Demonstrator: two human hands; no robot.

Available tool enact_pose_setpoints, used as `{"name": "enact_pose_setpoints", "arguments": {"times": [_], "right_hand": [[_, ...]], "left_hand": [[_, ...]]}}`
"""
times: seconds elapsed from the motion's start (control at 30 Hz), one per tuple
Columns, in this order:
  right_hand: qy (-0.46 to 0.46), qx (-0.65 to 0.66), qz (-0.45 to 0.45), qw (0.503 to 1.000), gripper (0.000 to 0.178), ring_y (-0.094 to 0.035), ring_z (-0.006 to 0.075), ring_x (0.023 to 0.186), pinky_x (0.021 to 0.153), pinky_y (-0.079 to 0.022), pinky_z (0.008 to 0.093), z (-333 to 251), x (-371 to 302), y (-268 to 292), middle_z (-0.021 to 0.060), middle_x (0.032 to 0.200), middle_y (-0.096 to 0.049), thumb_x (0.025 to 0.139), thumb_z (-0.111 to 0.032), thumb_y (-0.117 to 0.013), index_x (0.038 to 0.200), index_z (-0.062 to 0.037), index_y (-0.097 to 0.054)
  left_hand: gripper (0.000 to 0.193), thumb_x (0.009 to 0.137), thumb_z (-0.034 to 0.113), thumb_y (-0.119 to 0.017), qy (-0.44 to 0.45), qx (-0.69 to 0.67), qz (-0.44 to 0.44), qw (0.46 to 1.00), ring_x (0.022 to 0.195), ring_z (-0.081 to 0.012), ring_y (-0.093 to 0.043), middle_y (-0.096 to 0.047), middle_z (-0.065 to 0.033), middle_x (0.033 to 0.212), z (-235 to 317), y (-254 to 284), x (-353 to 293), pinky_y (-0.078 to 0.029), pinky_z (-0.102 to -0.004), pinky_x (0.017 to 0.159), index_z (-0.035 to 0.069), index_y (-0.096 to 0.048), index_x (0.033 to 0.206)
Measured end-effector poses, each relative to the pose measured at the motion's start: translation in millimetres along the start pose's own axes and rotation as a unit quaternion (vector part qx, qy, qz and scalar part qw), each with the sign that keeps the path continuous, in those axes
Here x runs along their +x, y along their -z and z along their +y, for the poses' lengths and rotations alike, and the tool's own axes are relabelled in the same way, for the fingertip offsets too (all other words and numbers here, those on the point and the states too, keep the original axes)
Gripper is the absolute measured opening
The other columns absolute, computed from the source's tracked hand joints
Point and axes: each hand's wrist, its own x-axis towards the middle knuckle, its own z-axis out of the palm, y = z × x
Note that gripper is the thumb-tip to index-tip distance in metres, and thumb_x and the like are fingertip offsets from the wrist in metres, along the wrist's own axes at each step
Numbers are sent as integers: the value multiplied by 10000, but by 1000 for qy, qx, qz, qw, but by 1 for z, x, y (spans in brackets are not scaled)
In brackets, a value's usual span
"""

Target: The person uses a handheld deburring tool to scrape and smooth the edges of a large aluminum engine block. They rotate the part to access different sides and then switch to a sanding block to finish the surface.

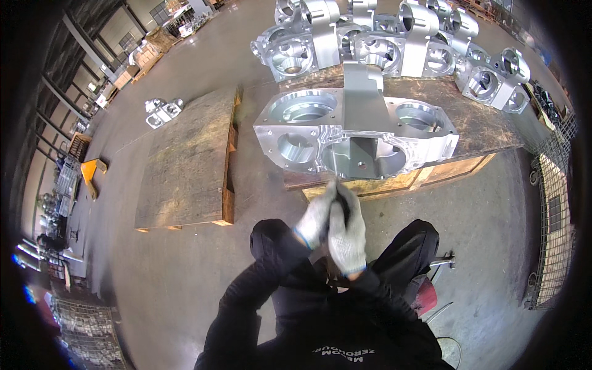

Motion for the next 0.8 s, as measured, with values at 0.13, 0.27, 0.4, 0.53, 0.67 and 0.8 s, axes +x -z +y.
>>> {"name": "enact_pose_setpoints", "arguments": {"times": [0.13,0.27,0.4,0.53,0.67,0.8], "right_hand": [[5,66,12,998,419,-628,269,1299,1134,-466,369,4,-4,-1,191,1407,-658,1104,-147,-517,1473,50,-549],[40,55,-6,998,474,-616,279,1326,1150,-461,373,6,-3,6,199,1448,-628,1097,-133,-539,1527,61,-485],[-67,182,39,980,531,-586,268,1366,1168,-455,366,3,1,4,192,1483,-602,1096,-118,-545,1579,63,-419],[29,28,31,999,470,-617,259,1325,1144,-457,363,-8,8,5,197,1403,-665,1088,-163,-569,1495,68,-523],[8,37,4,999,427,-627,261,1307,1128,-471,371,-20,8,17,193,1379,-679,1083,-155,-564,1459,49,-564],[-17,84,24,996,404,-646,258,1279,1132,-473,363,-26,8,25,178,1372,-690,1074,-107,-549,1445,51,-583]], "left_hand": [[514,1135,565,-487,-53,48,2,997,924,-109,-608,-655,-9,1043,-3,3,-3,-555,-299,823,92,-671,1217],[488,1133,552,-504,-67,42,-55,995,882,-97,-609,-662,11,1012,0,2,3,-546,-284,785,98,-674,1194],[457,1131,503,-545,22,-7,32,999,1043,-107,-634,-686,0,1162,-5,-6,3,-549,-291,924,102,-677,1308],[455,1145,500,-514,-174,35,-112,978,1042,-109,-609,-665,0,1151,8,-5,10,-532,-301,929,91,-665,1278],[492,1156,509,-472,-91,-35,-62,993,1059,-114,-604,-660,-12,1146,3,-20,2,-545,-318,944,75,-658,1292],[556,1154,521,-470,-47,46,0,998,1122,-103,-605,-669,-13,1232,3,-34,-2,-519,-291,989,40,-633,1383]]}}
